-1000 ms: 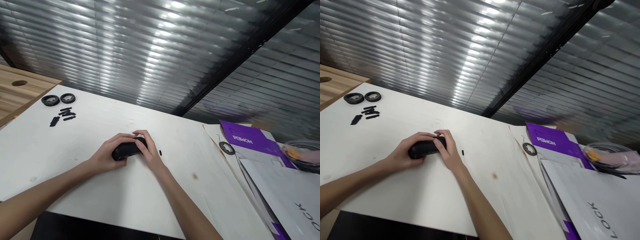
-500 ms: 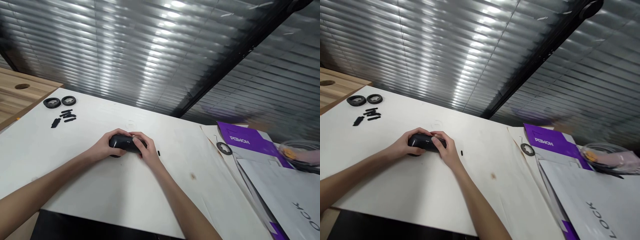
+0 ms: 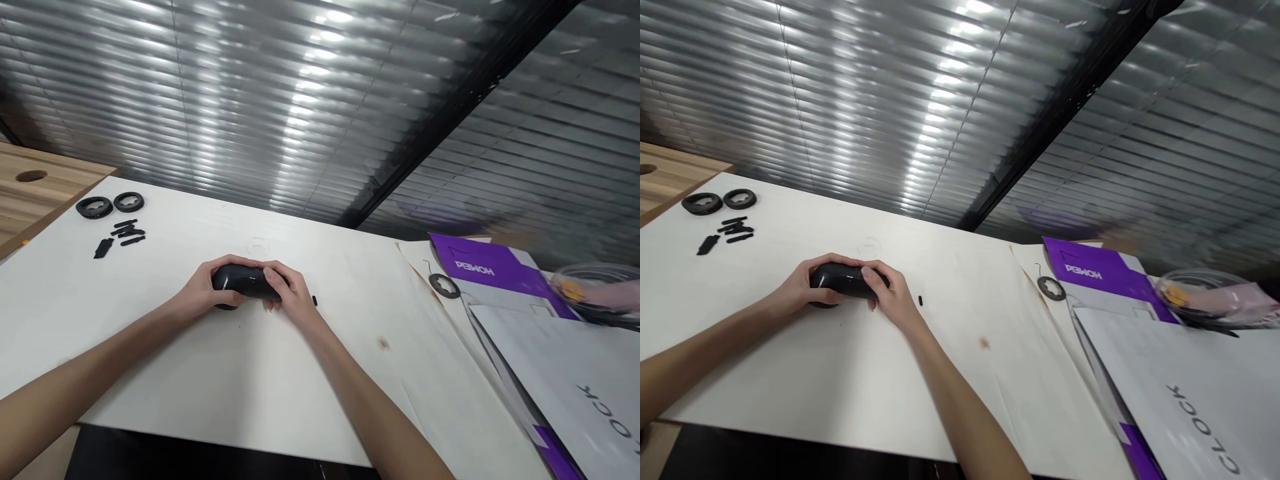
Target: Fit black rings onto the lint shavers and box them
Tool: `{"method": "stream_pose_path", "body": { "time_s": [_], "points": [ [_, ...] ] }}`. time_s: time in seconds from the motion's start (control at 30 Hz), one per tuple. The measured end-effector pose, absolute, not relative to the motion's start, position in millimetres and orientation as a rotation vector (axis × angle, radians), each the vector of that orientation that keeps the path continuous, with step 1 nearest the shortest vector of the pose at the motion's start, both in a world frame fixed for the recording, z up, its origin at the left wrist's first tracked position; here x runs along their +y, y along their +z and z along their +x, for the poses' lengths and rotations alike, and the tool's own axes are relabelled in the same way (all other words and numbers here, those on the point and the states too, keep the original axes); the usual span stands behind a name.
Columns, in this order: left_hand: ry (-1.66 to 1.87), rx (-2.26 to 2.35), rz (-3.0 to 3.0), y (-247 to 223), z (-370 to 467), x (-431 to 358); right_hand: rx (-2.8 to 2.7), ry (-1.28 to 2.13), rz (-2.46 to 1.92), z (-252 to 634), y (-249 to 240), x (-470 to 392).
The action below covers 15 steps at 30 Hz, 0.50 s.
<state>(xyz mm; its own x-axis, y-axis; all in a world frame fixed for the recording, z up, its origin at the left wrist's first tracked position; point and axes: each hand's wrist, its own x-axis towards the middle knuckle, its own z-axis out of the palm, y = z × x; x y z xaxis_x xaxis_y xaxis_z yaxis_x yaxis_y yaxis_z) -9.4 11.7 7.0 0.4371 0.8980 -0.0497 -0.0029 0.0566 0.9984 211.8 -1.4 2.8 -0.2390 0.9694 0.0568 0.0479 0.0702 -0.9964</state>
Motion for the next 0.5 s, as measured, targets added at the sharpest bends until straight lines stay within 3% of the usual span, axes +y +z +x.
{"method": "stream_pose_path", "body": {
  "time_s": [0.5],
  "points": [
    [0.796,0.793,1.292,6,0,4,-1.116,1.038,-1.153,193,3,-18]
  ]
}}
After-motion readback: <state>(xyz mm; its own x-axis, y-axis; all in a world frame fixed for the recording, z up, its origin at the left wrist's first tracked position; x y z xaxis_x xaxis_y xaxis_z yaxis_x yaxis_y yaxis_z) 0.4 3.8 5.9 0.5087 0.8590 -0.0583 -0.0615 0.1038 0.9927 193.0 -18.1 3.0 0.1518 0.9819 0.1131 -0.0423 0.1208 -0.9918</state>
